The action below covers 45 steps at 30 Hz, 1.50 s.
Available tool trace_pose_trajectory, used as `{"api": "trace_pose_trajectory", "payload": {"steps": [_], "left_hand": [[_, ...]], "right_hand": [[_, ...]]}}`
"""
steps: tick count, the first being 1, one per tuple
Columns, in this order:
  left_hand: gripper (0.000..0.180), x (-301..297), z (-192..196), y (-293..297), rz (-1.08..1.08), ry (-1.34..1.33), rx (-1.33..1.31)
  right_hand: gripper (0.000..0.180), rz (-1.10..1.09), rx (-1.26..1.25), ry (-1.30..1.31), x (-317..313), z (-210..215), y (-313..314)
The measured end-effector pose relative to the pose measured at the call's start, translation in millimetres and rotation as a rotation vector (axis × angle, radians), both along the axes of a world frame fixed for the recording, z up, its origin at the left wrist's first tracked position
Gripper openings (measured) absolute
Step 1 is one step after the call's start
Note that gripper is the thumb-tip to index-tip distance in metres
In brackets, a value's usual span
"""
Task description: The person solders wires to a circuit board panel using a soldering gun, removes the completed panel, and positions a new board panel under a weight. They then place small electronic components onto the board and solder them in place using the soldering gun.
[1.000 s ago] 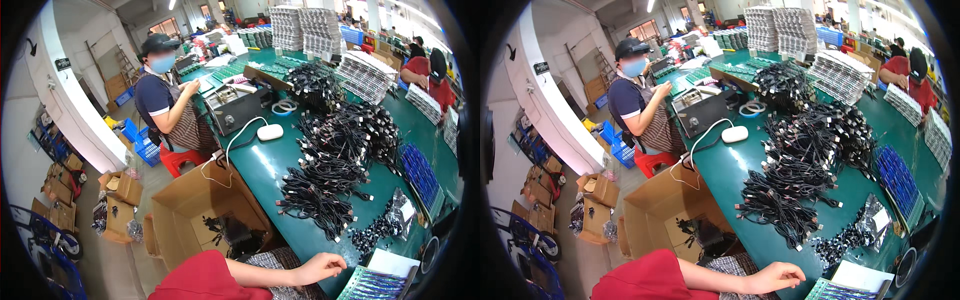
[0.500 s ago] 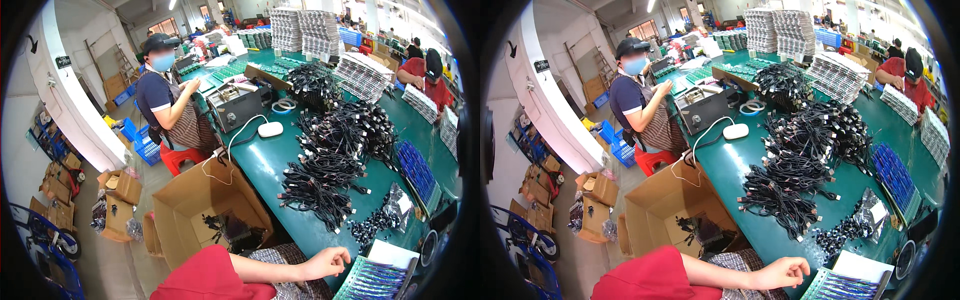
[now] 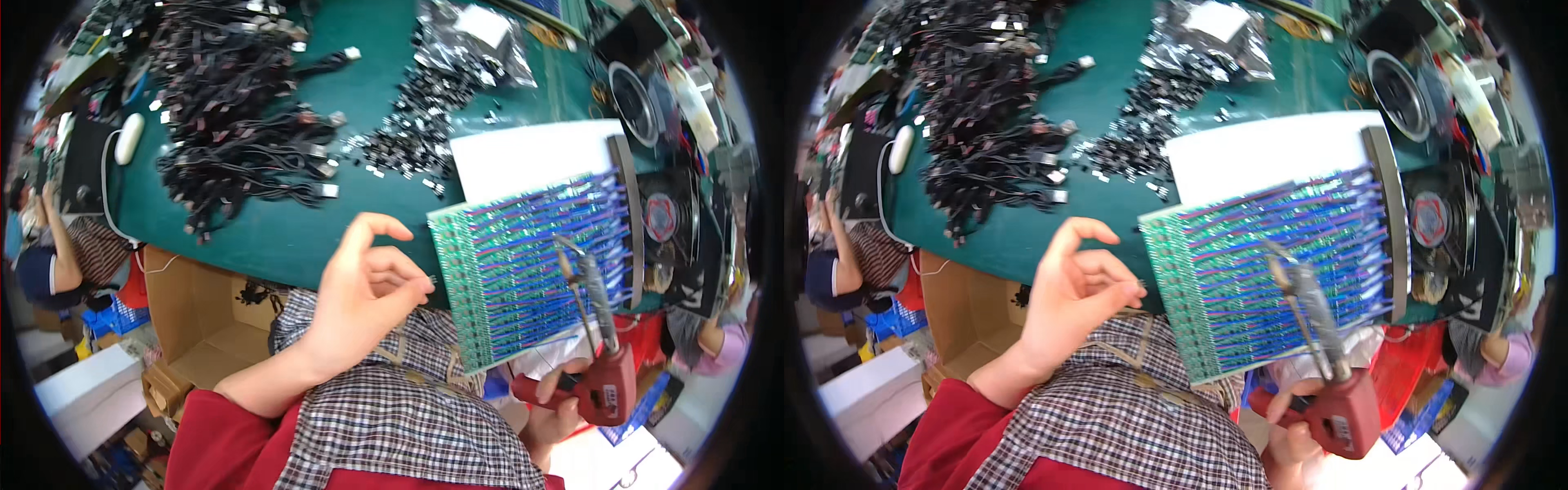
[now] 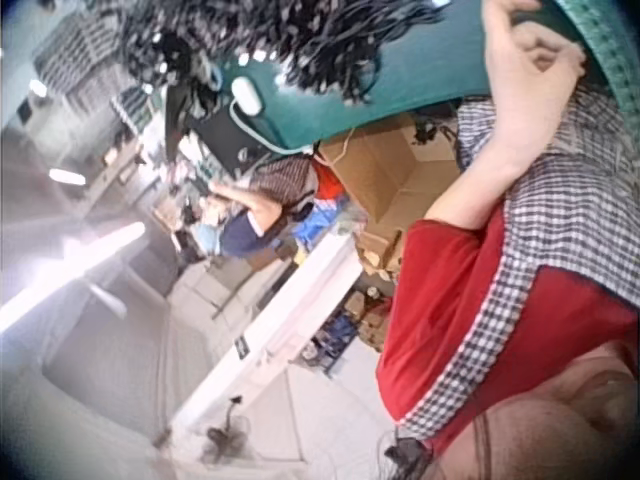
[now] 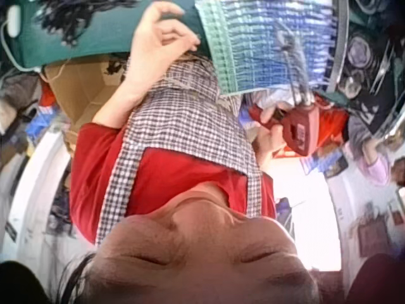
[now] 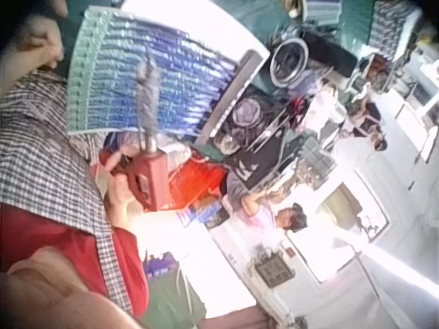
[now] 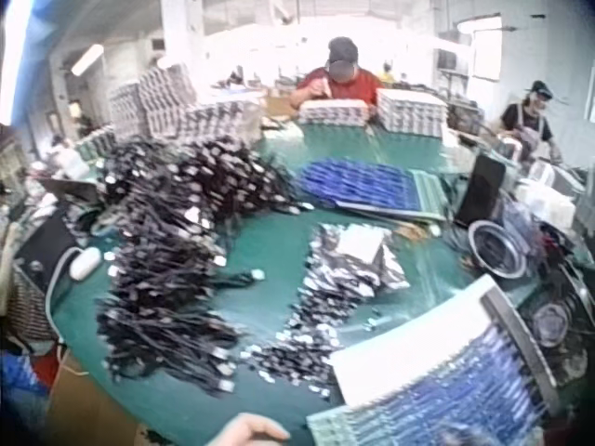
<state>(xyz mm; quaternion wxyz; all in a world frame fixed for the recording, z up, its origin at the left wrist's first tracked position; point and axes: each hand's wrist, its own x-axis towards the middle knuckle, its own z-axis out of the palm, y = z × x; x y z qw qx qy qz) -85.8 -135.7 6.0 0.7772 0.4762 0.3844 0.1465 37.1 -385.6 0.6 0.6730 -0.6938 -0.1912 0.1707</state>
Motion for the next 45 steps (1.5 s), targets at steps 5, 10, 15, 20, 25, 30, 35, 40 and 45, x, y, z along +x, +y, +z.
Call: {"api": "trace_pose_trajectory", "payload": {"steps": [5,10,15,20,25,30,35,40,45], "left_hand": [[0.042,13.3,1.8,5.3,-0.014,0.066,0.031],[0.046,20.8,-4.4,16.9,0.004,0.05,0.104],[0.048,25.2,-13.4,20.1,0.032,0.006,0.115],[0.045,26.1,-17.8,23.0,-0.006,0.009,0.109],[0.043,27.2,-19.7,26.1,-0.055,-0.017,0.129],[0.045,26.1,-20.7,29.1,-0.069,-0.041,0.089],[0.043,24.9,-21.4,31.2,-0.096,-0.044,0.053],[0.04,26.6,-22.5,29.8,-0.067,-0.055,0.078],[0.042,25.0,-23.5,30.6,-0.09,-0.065,0.081]], "right_hand": [[0.07,0.016,-0.119,0.117,-9.8,8.6,10.4],[0.059,0.178,-0.294,0.346,-8.6,23.2,17.8],[0.051,0.172,-0.249,0.514,-8.8,28.0,25.8],[0.055,0.235,-0.216,0.532,-4.4,19.2,34.5],[0.06,0.266,-0.337,0.25,-6.4,12.8,44.0],[0.057,0.323,-0.333,0.251,-5.0,8.3,40.1],[0.055,0.351,-0.2,0.281,-6.3,-2.9,30.0],[0.056,0.332,-0.141,0.307,-7.8,-3.9,30.9],[0.059,0.354,-0.097,0.271,-7.9,-5.2,31.1]]}}
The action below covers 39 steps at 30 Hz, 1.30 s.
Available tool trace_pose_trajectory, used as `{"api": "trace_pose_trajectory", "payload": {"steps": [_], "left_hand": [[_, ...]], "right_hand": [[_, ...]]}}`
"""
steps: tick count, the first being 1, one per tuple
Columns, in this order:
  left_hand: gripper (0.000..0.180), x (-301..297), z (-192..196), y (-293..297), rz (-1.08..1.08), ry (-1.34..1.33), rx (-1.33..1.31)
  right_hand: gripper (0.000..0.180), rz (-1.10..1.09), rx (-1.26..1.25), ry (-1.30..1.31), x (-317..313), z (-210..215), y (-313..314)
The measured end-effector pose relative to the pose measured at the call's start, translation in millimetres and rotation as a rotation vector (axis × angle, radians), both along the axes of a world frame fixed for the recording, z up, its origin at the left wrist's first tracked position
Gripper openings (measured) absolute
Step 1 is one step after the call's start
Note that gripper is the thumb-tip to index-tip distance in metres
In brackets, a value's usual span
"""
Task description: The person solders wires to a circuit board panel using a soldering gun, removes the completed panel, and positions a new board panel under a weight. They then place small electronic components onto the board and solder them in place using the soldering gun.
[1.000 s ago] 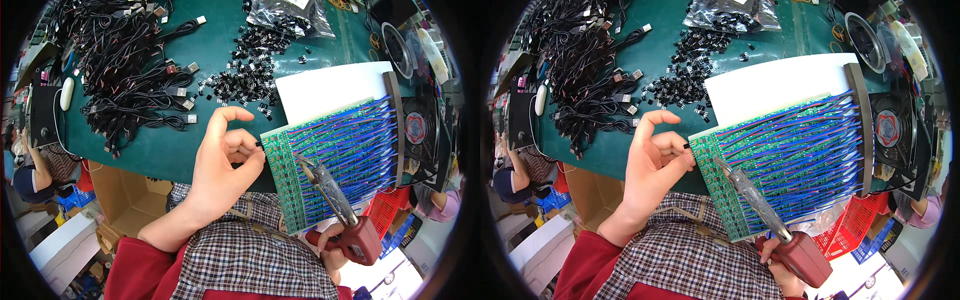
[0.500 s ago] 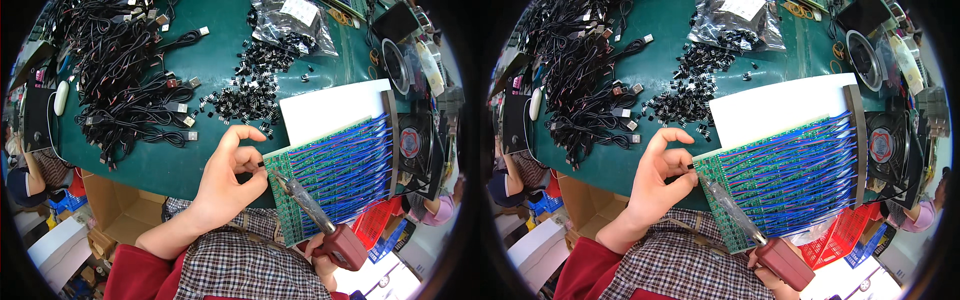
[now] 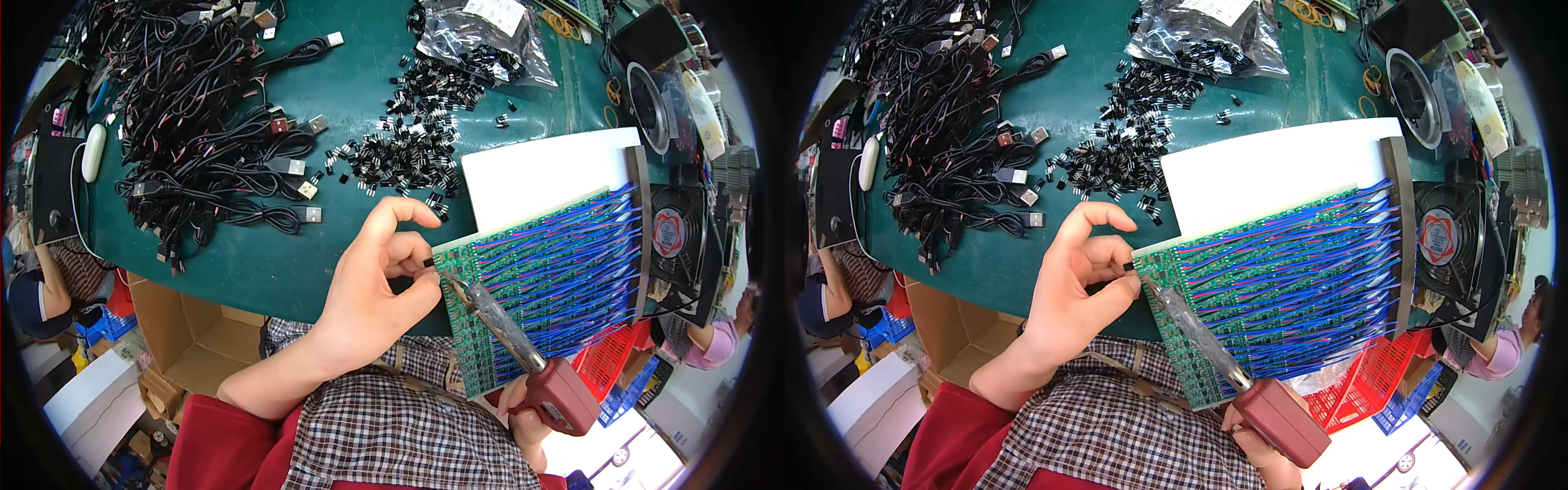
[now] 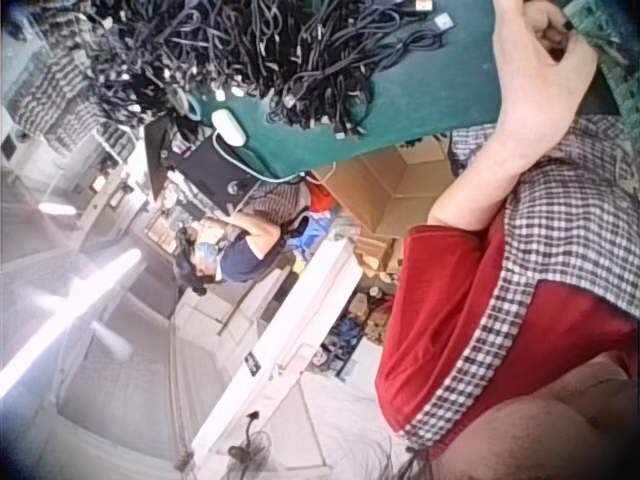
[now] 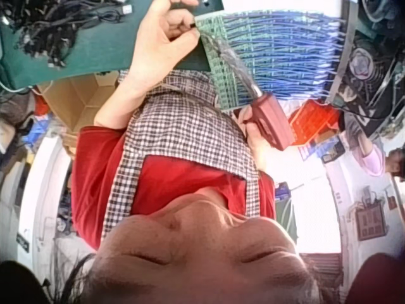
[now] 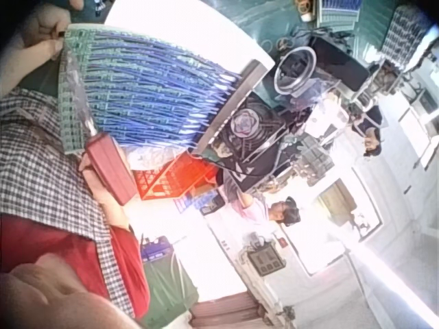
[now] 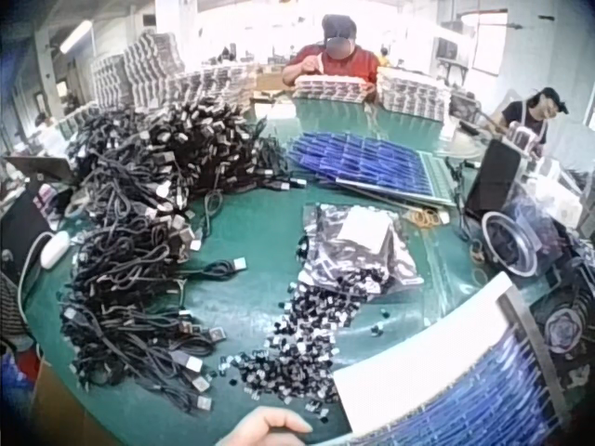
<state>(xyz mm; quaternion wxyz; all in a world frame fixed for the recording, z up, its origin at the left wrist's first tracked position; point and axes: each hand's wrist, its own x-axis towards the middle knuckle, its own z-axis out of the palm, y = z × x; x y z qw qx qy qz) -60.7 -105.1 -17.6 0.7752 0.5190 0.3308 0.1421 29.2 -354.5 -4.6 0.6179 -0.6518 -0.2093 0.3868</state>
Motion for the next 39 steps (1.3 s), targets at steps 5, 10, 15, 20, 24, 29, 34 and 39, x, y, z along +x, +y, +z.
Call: {"api": "trace_pose_trajectory", "payload": {"steps": [5,10,15,20,24,29,34,39], "left_hand": [[0.039,1.6,-0.6,-1.7,0.032,0.0,0.009],[0.04,1.4,0.1,-0.8,0.03,0.006,-0.003],[0.04,1.4,0.2,-1.2,0.028,0.017,0.009],[0.04,1.4,0.3,-1.4,0.028,0.01,0.001],[0.042,0.9,0.1,-1.2,0.015,0.019,-0.009],[0.042,1.0,-0.6,-1.7,0.02,0.005,-0.009],[0.041,0.7,-0.6,-2.0,0.012,0.006,0.013],[0.041,1.6,-0.1,-2.2,0.019,0.008,0.002]], "right_hand": [[0.058,0.045,-0.145,-0.129,4.4,-3.6,-11.8],[0.063,0.2,-0.168,0.026,14.1,-0.7,-19.3],[0.061,0.07,-0.157,-0.095,2.9,0.9,-8.9],[0.011,0.077,-0.464,-0.221,5.8,11.1,2.1],[0.008,0.112,-0.473,-0.196,6.2,14.9,5.1],[0.01,0.1,-0.489,-0.202,4.9,11.2,-5.9],[0.058,0.092,-0.242,-0.241,4.4,3.5,-13.3],[0.008,0.157,-0.439,-0.337,5.8,11.1,-3.2]]}}
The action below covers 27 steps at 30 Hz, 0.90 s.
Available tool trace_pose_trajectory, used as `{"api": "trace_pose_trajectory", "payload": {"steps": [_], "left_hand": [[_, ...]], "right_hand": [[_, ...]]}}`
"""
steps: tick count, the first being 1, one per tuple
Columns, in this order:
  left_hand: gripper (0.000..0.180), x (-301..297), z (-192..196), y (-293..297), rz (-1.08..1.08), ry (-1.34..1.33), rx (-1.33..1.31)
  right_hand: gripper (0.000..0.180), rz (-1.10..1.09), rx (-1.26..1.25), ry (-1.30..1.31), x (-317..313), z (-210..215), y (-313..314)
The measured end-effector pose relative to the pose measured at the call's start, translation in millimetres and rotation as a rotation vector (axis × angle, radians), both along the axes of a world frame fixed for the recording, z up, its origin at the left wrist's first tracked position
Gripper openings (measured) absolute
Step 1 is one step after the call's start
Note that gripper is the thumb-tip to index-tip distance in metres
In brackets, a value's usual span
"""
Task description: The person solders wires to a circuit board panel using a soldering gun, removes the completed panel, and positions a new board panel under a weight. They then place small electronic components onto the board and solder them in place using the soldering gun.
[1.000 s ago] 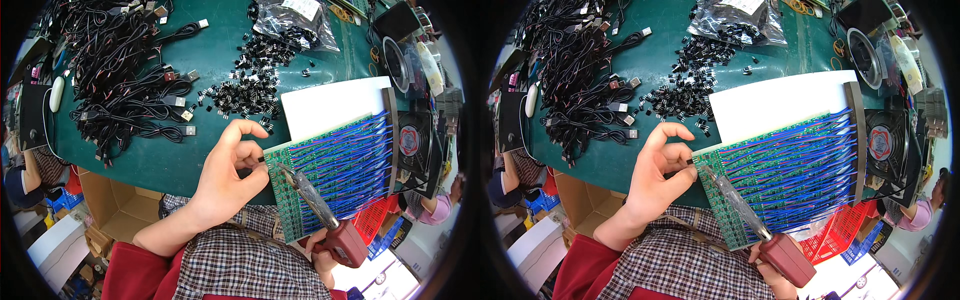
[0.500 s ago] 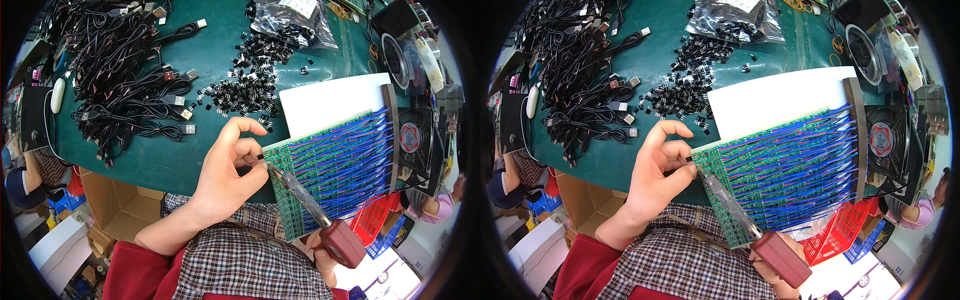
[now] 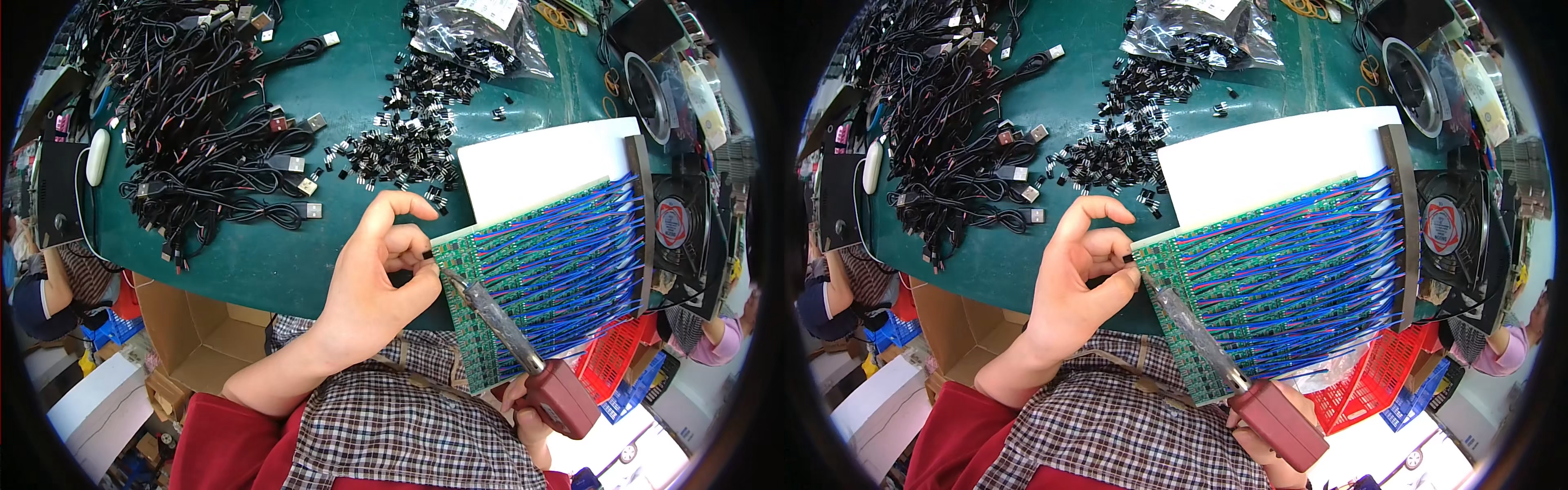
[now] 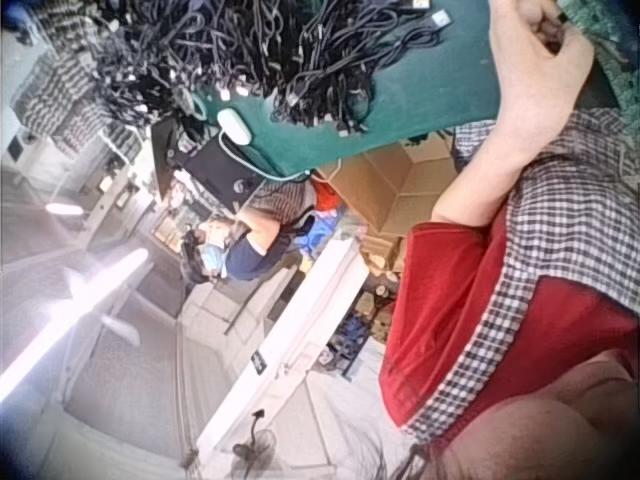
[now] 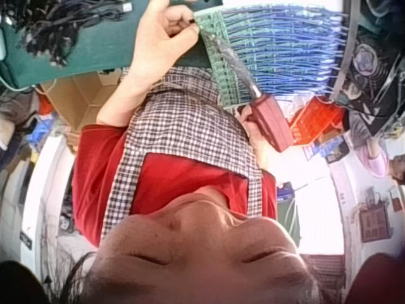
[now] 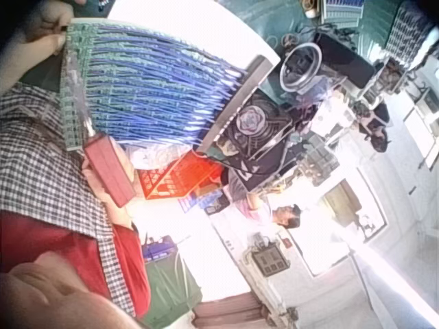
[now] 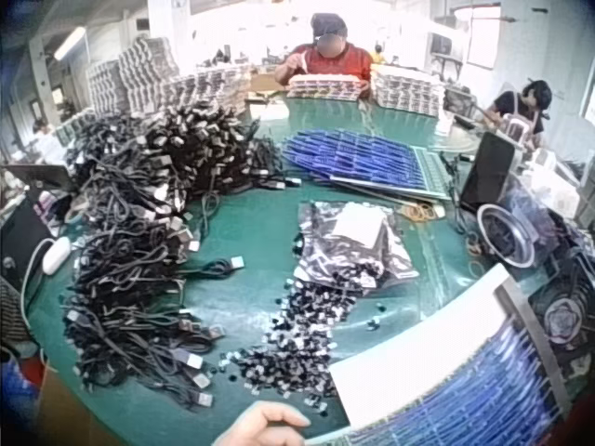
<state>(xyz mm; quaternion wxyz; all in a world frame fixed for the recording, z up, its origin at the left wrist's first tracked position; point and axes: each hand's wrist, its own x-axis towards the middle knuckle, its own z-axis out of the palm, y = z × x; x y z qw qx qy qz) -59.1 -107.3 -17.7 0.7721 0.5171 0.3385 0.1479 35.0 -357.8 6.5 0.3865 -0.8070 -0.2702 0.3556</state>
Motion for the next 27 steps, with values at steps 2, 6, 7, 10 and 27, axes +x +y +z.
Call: {"api": "trace_pose_trajectory", "payload": {"steps": [2,6,7,10,27], "left_hand": [[0.041,0.0,-0.5,-0.1,-0.004,0.001,0.006],[0.041,-1.2,-2.3,-0.8,-0.008,-0.007,-0.002],[0.041,-1.1,-3.0,-0.8,-0.009,-0.017,0.012],[0.04,-1.6,-2.2,-1.5,0.0,-0.031,-0.01],[0.014,-11.9,-5.7,44.1,0.167,0.64,1.192]], "right_hand": [[0.01,-0.14,0.021,0.131,-1.6,2.6,4.6],[0.017,-0.182,0.031,0.154,-2.9,6.1,5.2],[0.023,-0.216,0.13,0.23,-3.5,7.3,3.7],[0.06,-0.424,0.366,0.278,-11.1,4.2,1.9],[0.06,-0.483,0.468,0.145,-13.4,-5.8,-1.2]]}}
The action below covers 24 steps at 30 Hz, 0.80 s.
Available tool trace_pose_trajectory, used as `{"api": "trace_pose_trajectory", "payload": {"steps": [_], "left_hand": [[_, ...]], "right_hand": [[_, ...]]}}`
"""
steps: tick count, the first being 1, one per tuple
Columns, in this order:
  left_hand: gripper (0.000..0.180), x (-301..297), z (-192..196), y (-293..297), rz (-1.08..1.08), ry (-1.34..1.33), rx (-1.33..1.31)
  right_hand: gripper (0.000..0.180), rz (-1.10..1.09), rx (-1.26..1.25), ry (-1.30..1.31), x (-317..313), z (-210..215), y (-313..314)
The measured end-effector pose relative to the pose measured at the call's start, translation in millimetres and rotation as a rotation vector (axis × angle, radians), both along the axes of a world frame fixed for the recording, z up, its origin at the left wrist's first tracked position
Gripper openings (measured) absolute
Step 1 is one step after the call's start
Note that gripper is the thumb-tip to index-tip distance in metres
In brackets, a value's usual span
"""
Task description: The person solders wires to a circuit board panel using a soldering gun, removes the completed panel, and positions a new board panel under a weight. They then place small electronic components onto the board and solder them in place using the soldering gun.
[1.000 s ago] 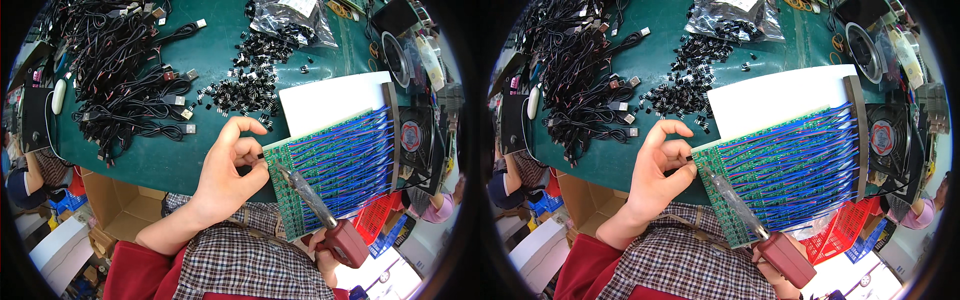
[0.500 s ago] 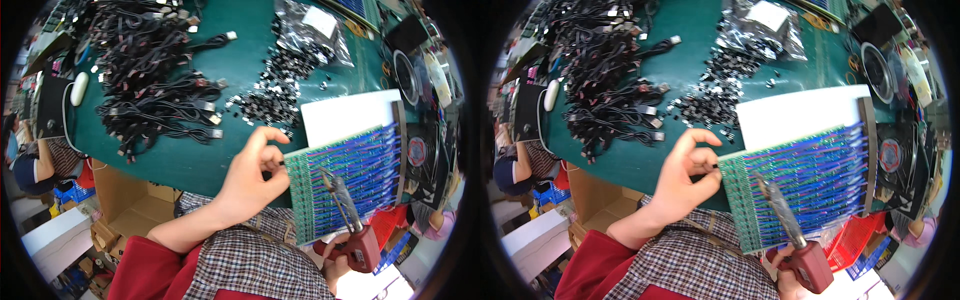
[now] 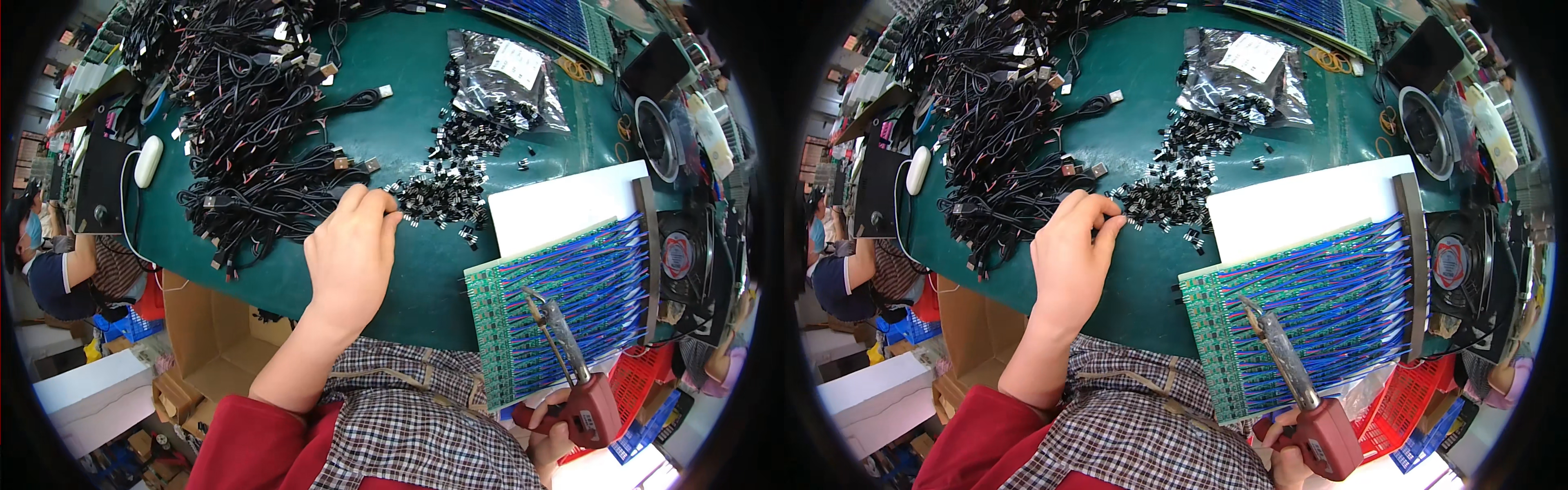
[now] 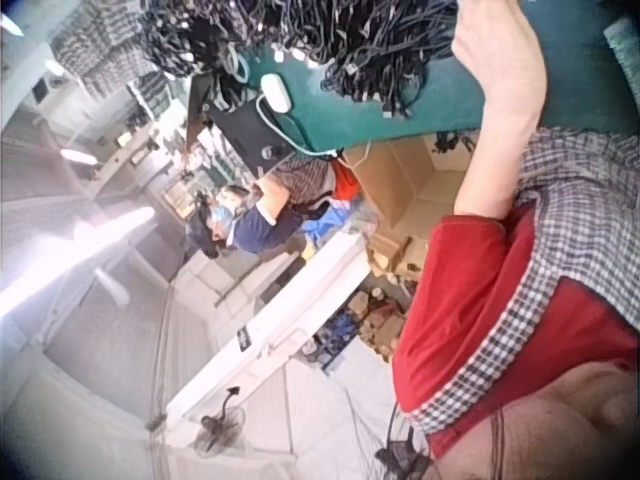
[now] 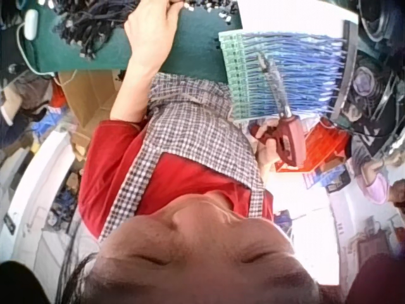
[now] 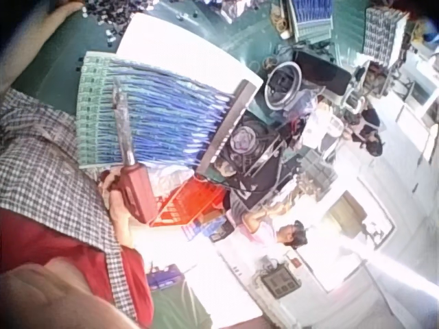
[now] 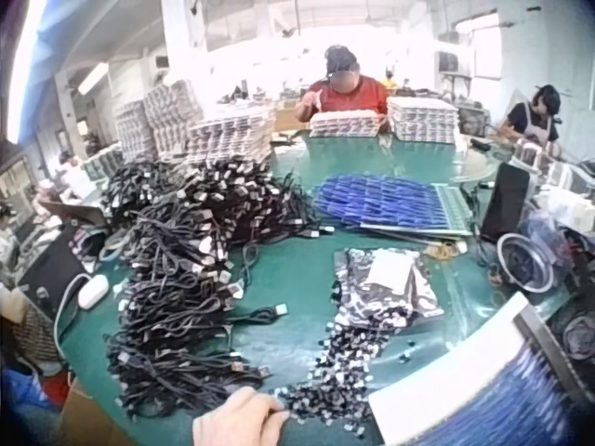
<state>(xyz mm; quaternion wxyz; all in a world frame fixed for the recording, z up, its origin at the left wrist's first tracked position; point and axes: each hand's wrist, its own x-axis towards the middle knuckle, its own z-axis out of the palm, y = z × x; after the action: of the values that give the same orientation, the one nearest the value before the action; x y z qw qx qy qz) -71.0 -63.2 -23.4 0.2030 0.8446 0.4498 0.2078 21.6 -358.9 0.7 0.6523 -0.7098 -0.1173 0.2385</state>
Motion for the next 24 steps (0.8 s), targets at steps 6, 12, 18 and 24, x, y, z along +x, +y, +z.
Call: {"api": "trace_pose_trajectory", "payload": {"steps": [6,12,18,24], "left_hand": [[0.011,-6.4,10.3,-3.5,-0.021,-0.273,-0.1],[0.006,-15.6,27.3,-47.1,-0.031,-0.647,-1.322],[0.011,-5.9,24.2,-58.6,-0.093,-0.625,-1.389],[0.023,2.3,19.5,-58.8,-0.106,-0.562,-1.164]], "right_hand": [[0.041,-0.011,0.034,0.126,-1.0,7.2,-1.9],[0.064,0.084,0.0,0.234,2.6,10.9,-6.9],[0.059,0.204,-0.053,0.282,3.5,11.8,-9.2],[0.053,0.278,-0.037,0.237,5.0,9.0,-6.5]]}}
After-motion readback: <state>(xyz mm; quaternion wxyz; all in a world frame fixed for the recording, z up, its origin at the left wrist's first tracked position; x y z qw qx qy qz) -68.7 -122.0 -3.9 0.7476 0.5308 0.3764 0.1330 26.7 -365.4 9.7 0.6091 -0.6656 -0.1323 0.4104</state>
